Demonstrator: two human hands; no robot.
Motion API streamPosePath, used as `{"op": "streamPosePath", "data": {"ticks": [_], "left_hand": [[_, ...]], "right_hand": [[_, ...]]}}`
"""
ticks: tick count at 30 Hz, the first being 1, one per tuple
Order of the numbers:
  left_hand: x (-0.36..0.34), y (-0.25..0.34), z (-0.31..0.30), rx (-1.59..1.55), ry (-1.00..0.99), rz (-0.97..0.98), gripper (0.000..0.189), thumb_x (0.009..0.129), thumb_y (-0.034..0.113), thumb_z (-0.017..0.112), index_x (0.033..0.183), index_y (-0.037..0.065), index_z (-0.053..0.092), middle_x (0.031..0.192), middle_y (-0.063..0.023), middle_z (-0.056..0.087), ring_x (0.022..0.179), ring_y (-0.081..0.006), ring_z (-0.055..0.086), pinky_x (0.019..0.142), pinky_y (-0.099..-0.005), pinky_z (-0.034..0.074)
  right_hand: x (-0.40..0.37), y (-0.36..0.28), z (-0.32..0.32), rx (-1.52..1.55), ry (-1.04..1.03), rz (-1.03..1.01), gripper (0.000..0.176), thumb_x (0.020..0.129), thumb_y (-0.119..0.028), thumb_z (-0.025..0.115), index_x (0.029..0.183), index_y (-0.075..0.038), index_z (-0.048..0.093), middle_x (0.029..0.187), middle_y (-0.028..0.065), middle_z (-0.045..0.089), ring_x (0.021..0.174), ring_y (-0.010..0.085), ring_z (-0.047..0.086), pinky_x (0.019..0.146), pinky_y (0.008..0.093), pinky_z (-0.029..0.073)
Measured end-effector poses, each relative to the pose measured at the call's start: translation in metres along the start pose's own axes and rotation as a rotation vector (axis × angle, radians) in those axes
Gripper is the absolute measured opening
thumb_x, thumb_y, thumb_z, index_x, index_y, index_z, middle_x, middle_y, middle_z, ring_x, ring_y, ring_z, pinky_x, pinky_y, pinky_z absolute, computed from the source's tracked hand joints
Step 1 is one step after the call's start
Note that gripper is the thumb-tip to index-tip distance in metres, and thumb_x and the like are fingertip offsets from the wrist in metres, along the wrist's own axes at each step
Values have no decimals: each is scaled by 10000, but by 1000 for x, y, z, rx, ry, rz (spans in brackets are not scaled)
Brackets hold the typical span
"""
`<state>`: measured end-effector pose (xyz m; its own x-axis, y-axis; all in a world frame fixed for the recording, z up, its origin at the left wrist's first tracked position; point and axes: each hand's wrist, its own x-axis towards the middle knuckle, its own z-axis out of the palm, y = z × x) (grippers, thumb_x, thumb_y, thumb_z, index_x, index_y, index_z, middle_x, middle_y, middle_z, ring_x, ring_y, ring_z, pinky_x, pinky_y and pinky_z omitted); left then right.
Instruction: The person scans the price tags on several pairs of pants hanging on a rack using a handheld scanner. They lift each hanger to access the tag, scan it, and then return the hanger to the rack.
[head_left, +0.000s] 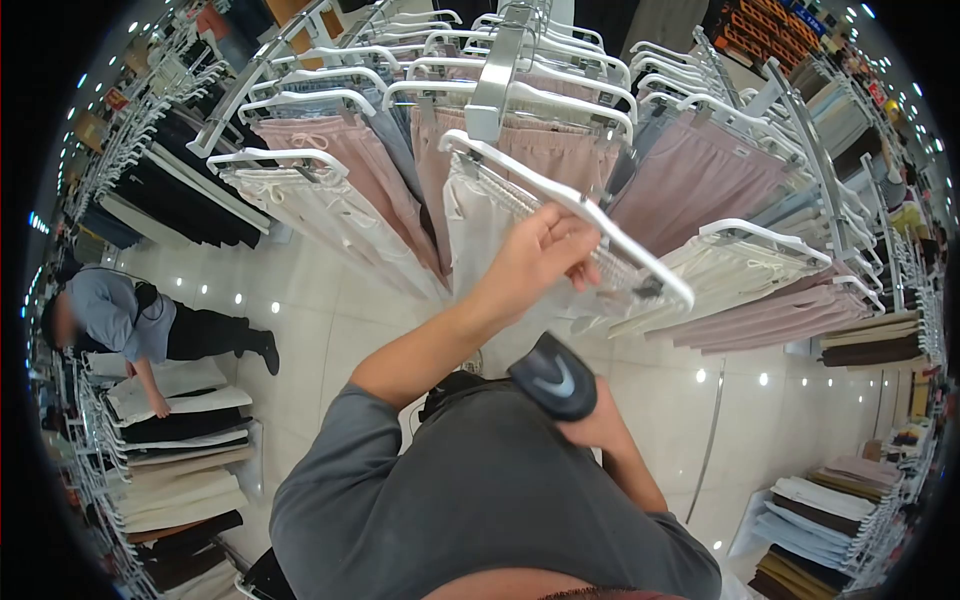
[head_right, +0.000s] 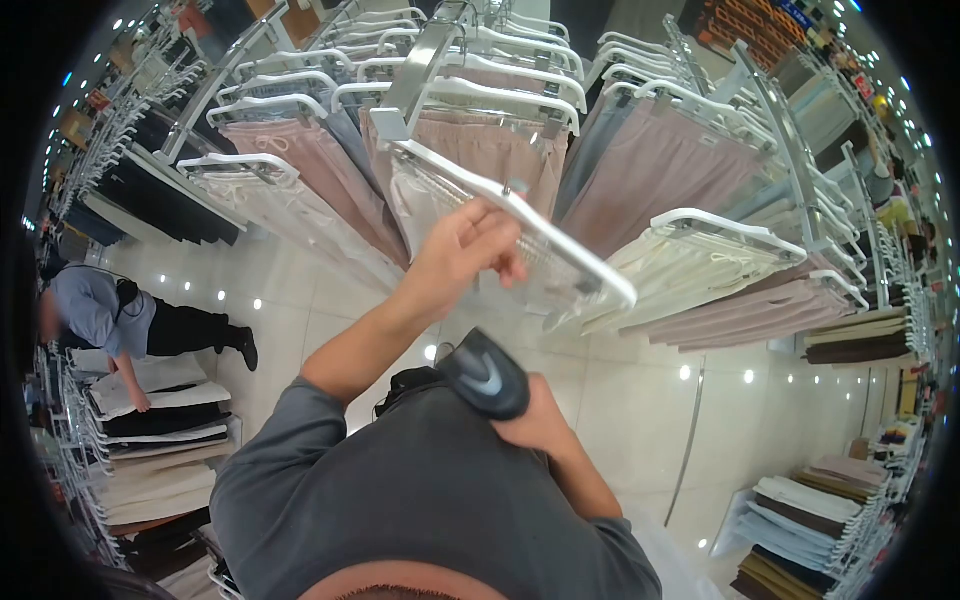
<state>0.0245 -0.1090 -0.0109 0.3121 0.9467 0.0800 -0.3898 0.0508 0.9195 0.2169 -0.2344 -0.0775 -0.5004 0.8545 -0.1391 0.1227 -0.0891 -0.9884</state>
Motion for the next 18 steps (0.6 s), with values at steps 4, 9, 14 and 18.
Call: {"op": "streamPosePath", "data": {"ticks": [4, 9, 14, 18], "left_hand": [[-20, 11, -14, 16, -86, -195, 436, 1029, 199, 614, 1375, -37, 493, 1090, -84, 672, 838, -134, 642, 703, -277, 516], [-37, 25, -47, 242, -191, -390, 435, 1006, 195, 657, 1374, 20, 505, 1041, -42, 661, 880, -105, 621, 711, -278, 507], [-35, 58, -92, 973, -171, -227, 312, 1015, 280, 617, 1146, 8, 696, 715, -105, 596, 708, -186, 609, 656, -370, 475], [-26, 95, -116, 1170, -83, -154, 321, 1007, 329, 614, 1051, 25, 709, 828, -151, 682, 791, -322, 659, 721, -411, 492]], "right_hand": [[-21, -45, -12, -35, -337, -168, 627, 609, -203, 794, 1154, 56, 627, 933, 179, 697, 806, 299, 672, 815, 333, 517], [-15, -54, -30, 80, -572, -179, 735, 607, -371, 799, 1177, 57, 621, 923, 175, 682, 787, 333, 658, 776, 334, 507], [-1, -50, -24, 115, -562, -238, 747, 615, -321, 799, 1224, 67, 609, 935, 174, 694, 774, 339, 662, 755, 341, 522], [5, -46, -12, 105, -502, -210, 701, 640, -212, 777, 1260, 65, 602, 997, 184, 697, 827, 339, 658, 797, 343, 524]]}}
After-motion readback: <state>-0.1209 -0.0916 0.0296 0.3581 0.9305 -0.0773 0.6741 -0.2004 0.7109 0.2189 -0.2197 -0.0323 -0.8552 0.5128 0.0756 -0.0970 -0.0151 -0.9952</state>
